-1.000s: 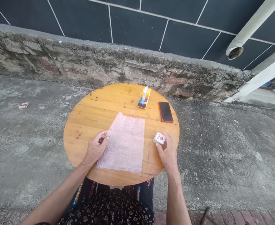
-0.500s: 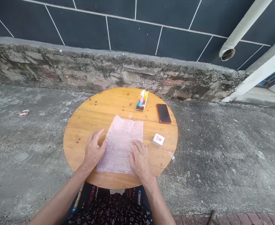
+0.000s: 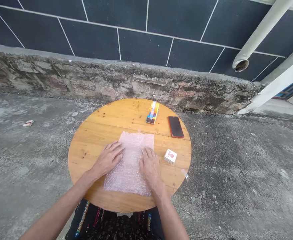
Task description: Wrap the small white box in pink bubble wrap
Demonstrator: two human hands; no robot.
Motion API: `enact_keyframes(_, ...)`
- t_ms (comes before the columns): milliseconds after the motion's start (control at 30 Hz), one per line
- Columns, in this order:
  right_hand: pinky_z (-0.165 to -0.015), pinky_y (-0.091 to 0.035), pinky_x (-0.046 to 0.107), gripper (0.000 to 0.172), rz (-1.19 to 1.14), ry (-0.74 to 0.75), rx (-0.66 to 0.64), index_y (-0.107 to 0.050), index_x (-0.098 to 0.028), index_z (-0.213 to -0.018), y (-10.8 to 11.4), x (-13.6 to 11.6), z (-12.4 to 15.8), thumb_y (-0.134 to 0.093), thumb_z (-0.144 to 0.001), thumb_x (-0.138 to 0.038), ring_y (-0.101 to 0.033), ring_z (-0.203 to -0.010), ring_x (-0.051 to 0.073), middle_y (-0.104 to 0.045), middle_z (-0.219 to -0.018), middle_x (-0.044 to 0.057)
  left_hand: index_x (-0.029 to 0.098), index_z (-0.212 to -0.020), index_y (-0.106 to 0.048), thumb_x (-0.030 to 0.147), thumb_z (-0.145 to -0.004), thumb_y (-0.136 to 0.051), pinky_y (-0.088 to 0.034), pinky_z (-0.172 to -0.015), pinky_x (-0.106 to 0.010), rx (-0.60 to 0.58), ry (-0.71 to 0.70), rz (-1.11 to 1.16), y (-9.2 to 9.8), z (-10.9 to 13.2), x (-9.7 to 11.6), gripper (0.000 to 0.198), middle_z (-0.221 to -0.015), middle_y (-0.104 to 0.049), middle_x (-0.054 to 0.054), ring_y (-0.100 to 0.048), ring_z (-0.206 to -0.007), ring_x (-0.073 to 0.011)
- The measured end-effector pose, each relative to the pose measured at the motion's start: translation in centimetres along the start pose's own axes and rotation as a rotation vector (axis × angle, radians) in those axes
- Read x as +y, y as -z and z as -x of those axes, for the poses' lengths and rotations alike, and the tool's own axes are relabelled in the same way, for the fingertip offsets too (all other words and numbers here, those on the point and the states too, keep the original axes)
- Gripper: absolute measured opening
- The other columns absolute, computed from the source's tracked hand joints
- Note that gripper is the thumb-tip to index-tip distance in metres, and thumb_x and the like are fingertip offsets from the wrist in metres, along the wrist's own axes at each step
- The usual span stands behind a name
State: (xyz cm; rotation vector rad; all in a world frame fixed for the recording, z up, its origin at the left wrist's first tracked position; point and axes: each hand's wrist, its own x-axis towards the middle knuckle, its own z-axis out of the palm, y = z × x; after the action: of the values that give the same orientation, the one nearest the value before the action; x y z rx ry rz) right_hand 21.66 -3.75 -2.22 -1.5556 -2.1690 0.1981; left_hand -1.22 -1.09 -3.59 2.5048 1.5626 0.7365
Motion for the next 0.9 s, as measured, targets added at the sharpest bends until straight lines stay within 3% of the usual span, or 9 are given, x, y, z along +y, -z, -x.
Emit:
enact_keyframes(167,-0.096,-0.042,0.049,0.036,0.01,-0.059,0.066,-0.056,-0.016,-0.124,0.5,0.5,0.8,-0.044,-0.09,-0.02,-0.051,-0.118,0.031,-0.057,-0.131,0.014,0.018,-0.126,-0.055,0.027,-0.09,-0.048,-0.041,-0.101,-0.052,0.052,0.097,-0.01,0.0,2.2,-0.2,0.038,-0.136,-0.047,-0.016,-0.044,-0.125,-0.032)
enact_keyframes(333,-0.098,-0.04,0.049,0.039,0.017,-0.006,0.02,-0.055,-0.016,-0.127,0.8,0.7,2.5,-0.047,-0.089,-0.022,-0.049,-0.121,0.031,-0.054,-0.134,0.014,0.02,-0.124,-0.056,0.03,-0.09,-0.051,-0.039,-0.104,-0.049,0.058,0.085,0.008,-0.1,4.2,0.8,0.037,-0.136,-0.048,-0.013,-0.044,-0.126,-0.0305)
enact_keyframes(667,-0.102,-0.039,0.049,0.041,0.092,-0.059,0.039,-0.053,-0.009,-0.129,-0.3,1.4,2.0,-0.044,-0.09,-0.02,-0.048,-0.124,0.03,-0.055,-0.134,0.017,0.017,-0.12,-0.06,0.026,-0.088,-0.051,-0.037,-0.104,-0.053,0.005,0.121,-0.08,-0.4,2.7,1.7,0.034,-0.135,-0.05,-0.016,-0.043,-0.127,-0.0354)
enact_keyframes(900,-0.099,-0.04,0.048,0.041,0.127,-0.061,0.018,-0.053,-0.011,-0.129,-0.2,0.8,2.8,-0.044,-0.091,-0.023,-0.045,-0.126,0.03,-0.054,-0.136,0.013,0.017,-0.125,-0.057,0.032,-0.091,-0.05,-0.036,-0.107,-0.053,0.059,0.115,-0.085,-1.2,4.5,1.3,0.038,-0.141,-0.043,-0.017,-0.039,-0.131,-0.0341)
